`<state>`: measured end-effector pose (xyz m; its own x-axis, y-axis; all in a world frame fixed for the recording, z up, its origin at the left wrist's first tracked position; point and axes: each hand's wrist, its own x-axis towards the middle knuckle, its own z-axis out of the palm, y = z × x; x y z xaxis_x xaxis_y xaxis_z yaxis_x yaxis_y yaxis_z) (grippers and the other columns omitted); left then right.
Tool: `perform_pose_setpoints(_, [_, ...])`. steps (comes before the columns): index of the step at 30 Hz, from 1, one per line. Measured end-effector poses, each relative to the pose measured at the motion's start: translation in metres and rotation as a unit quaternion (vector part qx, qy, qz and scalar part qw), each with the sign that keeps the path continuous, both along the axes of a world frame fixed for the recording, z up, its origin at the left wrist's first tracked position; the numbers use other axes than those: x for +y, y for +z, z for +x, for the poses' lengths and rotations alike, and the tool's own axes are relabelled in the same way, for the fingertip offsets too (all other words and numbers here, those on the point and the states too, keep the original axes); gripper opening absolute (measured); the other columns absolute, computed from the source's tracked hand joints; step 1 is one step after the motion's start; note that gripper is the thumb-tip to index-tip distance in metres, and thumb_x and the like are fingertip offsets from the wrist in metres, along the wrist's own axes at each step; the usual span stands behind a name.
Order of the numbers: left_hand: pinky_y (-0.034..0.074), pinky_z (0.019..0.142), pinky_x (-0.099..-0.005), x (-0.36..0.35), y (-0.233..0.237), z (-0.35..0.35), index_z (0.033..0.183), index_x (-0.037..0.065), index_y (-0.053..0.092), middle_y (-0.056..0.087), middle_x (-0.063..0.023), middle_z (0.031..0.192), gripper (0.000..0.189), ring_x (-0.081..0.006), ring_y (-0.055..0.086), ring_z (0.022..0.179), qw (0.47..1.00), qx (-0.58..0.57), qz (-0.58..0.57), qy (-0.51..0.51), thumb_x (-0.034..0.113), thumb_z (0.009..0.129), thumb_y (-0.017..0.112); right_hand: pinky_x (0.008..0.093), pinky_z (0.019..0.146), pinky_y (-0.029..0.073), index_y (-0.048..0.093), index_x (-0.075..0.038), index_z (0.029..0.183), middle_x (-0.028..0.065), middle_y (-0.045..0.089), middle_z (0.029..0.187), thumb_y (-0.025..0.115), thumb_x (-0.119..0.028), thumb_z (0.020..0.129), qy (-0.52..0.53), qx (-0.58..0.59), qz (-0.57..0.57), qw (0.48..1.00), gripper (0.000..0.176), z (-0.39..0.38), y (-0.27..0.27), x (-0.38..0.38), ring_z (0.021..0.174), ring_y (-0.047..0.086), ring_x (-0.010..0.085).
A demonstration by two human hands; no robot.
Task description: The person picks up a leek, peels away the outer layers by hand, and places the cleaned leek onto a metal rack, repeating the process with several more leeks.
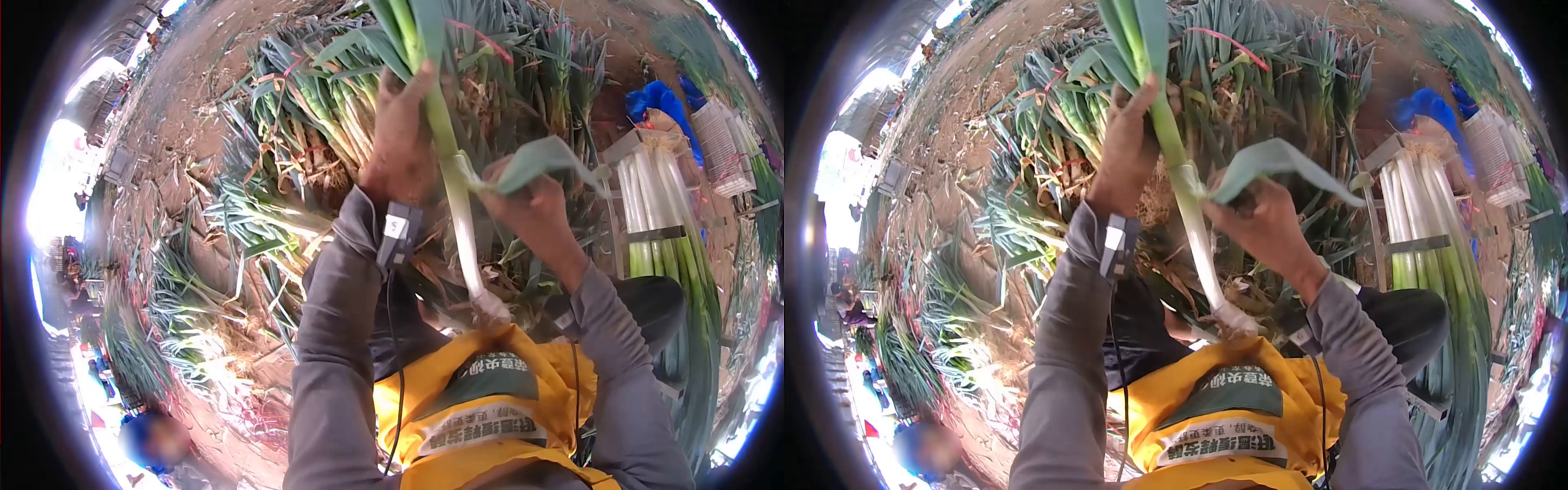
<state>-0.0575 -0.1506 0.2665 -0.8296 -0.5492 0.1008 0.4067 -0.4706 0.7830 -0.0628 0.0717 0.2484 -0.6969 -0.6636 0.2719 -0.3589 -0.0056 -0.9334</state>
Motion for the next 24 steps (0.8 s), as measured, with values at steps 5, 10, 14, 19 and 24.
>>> perform_pose_setpoints(5, [0.058,0.072,-0.0335,-0.057,0.002,0.003,0.126,0.006,0.051,0.067,-0.0102,0.096,0.035,-0.0195,0.066,0.084,0.995,0.001,-0.043,0.095,0.015,0.098,0.068,0.0297,0.076,0.054,0.070,-0.002,0.100,0.0132,0.071,0.093,0.076,-0.012,0.079,0.149,0.118,0.108,0.976,0.023,0.036,-0.012,0.050,0.079,0.068,0.0212])
perform_pose_setpoints(10, [0.059,0.084,-0.0376,-0.111,-0.003,0.034,0.127,0.004,0.044,0.062,-0.0104,0.109,0.038,-0.0233,0.065,0.094,0.970,0.000,-0.122,0.211,0.016,0.099,0.067,0.0385,0.084,0.053,0.067,-0.005,0.101,0.0130,0.068,0.098,0.076,-0.016,0.081,0.255,-0.039,0.305,0.917,0.025,0.056,-0.073,0.084,0.091,0.067,0.0259])
perform_pose_setpoints(14, [0.058,0.084,-0.0396,-0.131,-0.003,0.047,0.129,0.010,0.048,0.058,-0.0097,0.112,0.042,-0.0232,0.062,0.094,0.957,0.086,-0.063,0.269,0.009,0.095,0.072,0.0415,0.080,0.056,0.069,-0.004,0.108,0.0151,0.071,0.102,0.066,-0.029,0.086,0.320,0.078,0.530,0.781,0.033,0.052,-0.176,0.126,0.091,0.070,0.0323])
perform_pose_setpoints(19, [0.056,0.079,-0.0377,-0.144,-0.013,0.059,0.119,0.011,0.054,0.060,-0.0040,0.107,0.024,-0.0207,0.062,0.095,0.962,0.074,-0.018,0.262,0.016,0.100,0.068,0.0498,0.076,0.056,0.070,-0.004,0.107,0.0192,0.072,0.097,0.067,-0.035,0.090,0.294,0.139,0.600,0.731,0.035,0.019,-0.085,0.070,0.089,0.071,0.0405])
perform_pose_setpoints(24, [0.048,0.080,-0.0348,-0.141,-0.014,0.039,0.112,-0.006,0.051,0.052,-0.0118,0.092,0.046,-0.0226,0.051,0.083,0.980,0.157,0.066,0.103,0.040,0.109,0.047,0.0454,0.085,0.055,0.061,-0.004,0.133,0.0196,0.069,0.109,0.063,-0.022,0.097,0.062,0.254,0.076,0.962,0.041,0.000,0.000,-0.030,0.093,0.068,0.0409])
